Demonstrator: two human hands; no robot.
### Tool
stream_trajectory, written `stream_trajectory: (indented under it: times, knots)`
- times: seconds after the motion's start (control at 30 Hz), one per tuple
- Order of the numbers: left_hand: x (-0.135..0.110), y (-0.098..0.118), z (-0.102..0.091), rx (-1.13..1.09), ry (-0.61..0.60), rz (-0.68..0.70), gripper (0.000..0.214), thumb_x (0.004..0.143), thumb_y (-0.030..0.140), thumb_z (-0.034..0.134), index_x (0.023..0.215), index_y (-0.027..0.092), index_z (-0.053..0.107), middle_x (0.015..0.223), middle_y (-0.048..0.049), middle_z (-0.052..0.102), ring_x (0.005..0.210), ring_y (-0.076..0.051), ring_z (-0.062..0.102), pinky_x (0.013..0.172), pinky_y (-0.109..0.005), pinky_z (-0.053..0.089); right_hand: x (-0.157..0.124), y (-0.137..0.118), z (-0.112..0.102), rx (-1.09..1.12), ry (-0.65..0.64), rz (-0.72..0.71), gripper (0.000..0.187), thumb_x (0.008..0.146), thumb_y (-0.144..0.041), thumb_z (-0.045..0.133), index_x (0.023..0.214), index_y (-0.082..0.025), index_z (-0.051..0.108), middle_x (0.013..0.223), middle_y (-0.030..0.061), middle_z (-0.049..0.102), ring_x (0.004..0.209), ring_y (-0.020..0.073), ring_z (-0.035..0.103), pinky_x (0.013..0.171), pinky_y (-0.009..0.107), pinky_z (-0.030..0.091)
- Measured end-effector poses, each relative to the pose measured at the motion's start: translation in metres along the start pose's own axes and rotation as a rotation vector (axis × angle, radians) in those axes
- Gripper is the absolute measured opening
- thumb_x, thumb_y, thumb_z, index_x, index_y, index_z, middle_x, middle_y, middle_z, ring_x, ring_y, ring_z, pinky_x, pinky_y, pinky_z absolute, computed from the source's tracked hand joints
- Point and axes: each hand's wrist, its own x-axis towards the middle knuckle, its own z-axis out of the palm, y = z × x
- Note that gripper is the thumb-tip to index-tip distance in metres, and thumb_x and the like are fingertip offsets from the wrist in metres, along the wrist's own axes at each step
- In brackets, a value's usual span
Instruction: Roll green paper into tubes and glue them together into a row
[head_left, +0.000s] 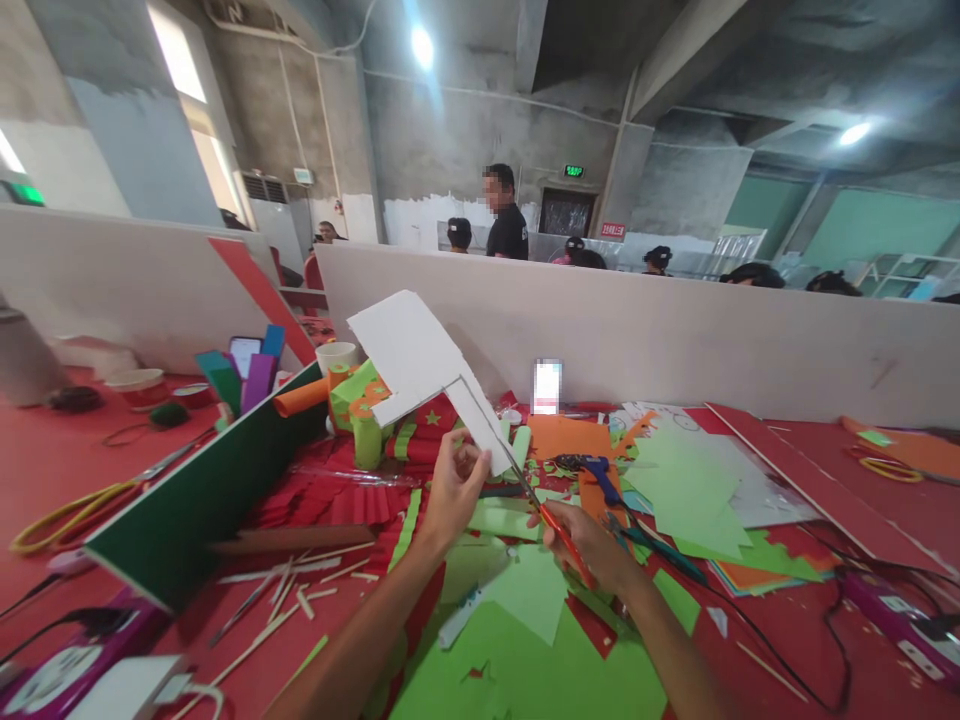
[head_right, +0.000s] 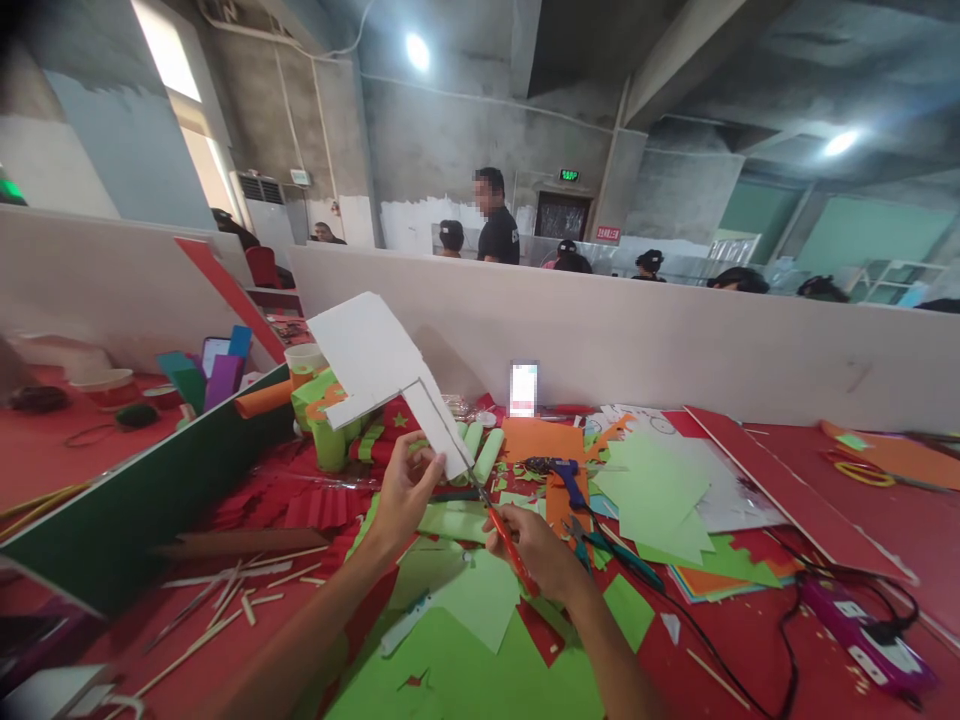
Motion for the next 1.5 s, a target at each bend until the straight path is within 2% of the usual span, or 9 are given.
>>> stream_trajectory:
  times: [0.27,0.77,1.0,1.23,1.5]
  knots:
    - [0.0,-0.004,0.001,-0.02,-0.026,-0.015,0.035,0.085,0.033,0.062,0.112,0.021,0.043,0.068,0.0057,0.051,0.063,-0.012,0.055,0.059,-0.023,0.045,0.003,0.003,-0.001,-0.071,-0.019,-0.012,0.02,0.082,-0.036,0.057,0.088,-0.016,0.059,0.069,-0.0037,0.048,0.052,0.0091,0.041,0.05,0.021,0.035]
    - [-0.001,-0.003,0.001,-0.031,-0.015,-0.021,0.036,0.085,0.033,0.062,0.113,0.021,0.043,0.07,0.0055,0.052,0.064,-0.012,0.056,0.062,-0.024,0.047,0.003,0.001,0.001,-0.069,-0.016,-0.014,0.016,0.081,-0.033,0.055,0.084,-0.017,0.057,0.07,-0.003,0.047,0.054,0.01,0.041,0.052,0.023,0.035]
    - [-0.001,-0.005,0.0,-0.05,-0.024,-0.028,0.036,0.086,0.034,0.062,0.114,0.021,0.043,0.07,0.0053,0.052,0.066,-0.013,0.058,0.065,-0.026,0.049,0.004,0.001,0.002,-0.042,-0.022,0.015,0.022,0.081,-0.04,0.053,0.083,-0.017,0.056,0.063,-0.0049,0.042,0.048,0.0087,0.038,0.047,0.021,0.031]
    - [0.0,-0.004,0.002,-0.048,-0.015,-0.016,0.035,0.084,0.034,0.063,0.111,0.022,0.043,0.069,0.0055,0.052,0.065,-0.013,0.058,0.062,-0.026,0.048,0.0,-0.006,0.002,-0.055,-0.021,-0.015,0.022,0.084,-0.04,0.053,0.085,-0.018,0.056,0.064,-0.0035,0.044,0.053,0.0105,0.04,0.05,0.022,0.034]
    - [-0.001,-0.002,0.002,-0.043,-0.015,-0.026,0.035,0.084,0.034,0.063,0.111,0.021,0.044,0.07,0.005,0.052,0.065,-0.013,0.058,0.063,-0.026,0.049,0.003,0.003,0.0,-0.109,0.012,-0.024,0.022,0.085,-0.038,0.055,0.085,-0.017,0.06,0.062,-0.0042,0.046,0.052,0.0104,0.041,0.052,0.022,0.034]
